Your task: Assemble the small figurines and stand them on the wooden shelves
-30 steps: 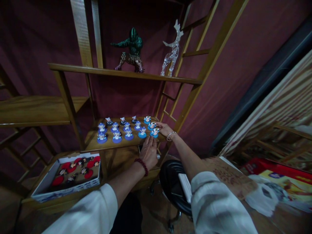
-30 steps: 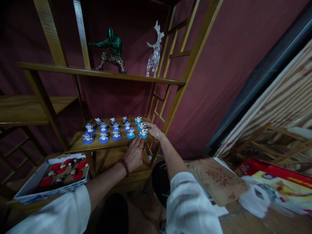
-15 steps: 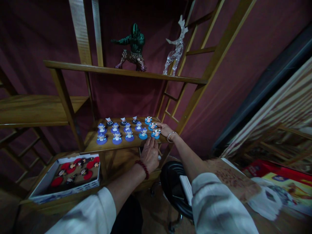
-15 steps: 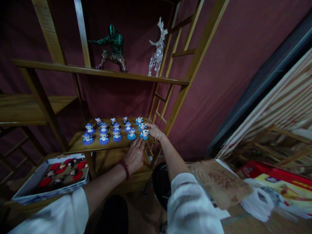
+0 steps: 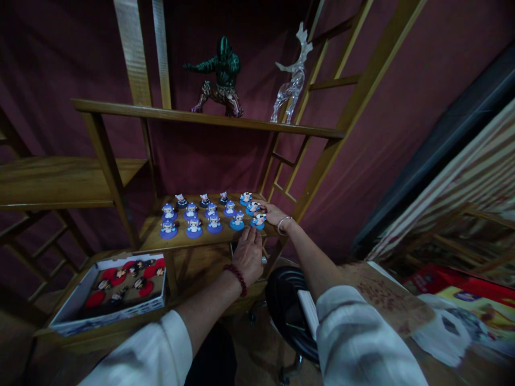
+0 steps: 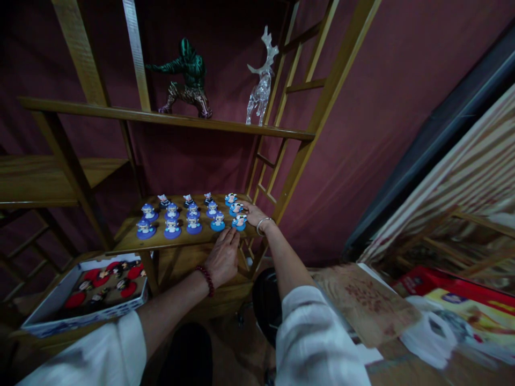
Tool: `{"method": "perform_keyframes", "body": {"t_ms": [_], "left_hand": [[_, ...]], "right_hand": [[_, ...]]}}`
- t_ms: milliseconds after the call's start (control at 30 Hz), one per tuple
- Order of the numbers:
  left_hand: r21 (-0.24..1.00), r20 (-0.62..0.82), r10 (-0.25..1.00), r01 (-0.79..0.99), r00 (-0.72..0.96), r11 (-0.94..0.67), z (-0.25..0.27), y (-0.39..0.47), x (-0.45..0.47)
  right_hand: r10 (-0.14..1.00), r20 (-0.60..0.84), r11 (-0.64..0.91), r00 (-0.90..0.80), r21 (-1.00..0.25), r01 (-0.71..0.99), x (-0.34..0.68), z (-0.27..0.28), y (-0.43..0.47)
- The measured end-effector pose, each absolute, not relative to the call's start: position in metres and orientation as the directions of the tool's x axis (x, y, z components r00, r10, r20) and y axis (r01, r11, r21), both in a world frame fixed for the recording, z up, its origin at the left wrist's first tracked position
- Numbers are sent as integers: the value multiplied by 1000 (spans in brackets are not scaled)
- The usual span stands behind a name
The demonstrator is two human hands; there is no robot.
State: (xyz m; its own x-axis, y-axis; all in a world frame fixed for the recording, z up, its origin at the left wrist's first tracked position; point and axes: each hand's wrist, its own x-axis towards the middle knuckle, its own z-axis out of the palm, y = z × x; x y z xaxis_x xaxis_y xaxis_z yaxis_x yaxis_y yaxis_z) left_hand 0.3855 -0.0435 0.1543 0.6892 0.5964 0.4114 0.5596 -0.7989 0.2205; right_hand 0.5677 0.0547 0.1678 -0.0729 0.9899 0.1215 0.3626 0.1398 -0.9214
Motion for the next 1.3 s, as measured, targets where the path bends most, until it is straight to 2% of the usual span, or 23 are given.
{"method": "perform_keyframes", "body": {"t_ms": [433,533,800,933,1000,1100,1300], "left_hand": [[290,403,629,559,665,-776,154,-45,386],[291,410,632,562,658,-774,155,-45,386],[308,414,632,553,655,-774,156,-47,384],[319,403,648,564,647,-762,159,-51,384],[313,400,657,579,639,-753,160,-53,385],[293,409,651,584,640,-758,160,-54,385],[282,411,643,580,646,-764,160,-53,385]], "right_hand": [[990,129,139,-51,-911,387,570,165,57],[985,168,164,-25,-906,391,573,164,55],[932,224,104,285,-919,382,575,154,42],[898,245,84,366,-911,404,571,153,26],[893,293,133,341,-897,423,567,153,14],[903,371,228,219,-843,488,562,153,-7],[918,393,274,51,-725,632,554,154,-27]]}}
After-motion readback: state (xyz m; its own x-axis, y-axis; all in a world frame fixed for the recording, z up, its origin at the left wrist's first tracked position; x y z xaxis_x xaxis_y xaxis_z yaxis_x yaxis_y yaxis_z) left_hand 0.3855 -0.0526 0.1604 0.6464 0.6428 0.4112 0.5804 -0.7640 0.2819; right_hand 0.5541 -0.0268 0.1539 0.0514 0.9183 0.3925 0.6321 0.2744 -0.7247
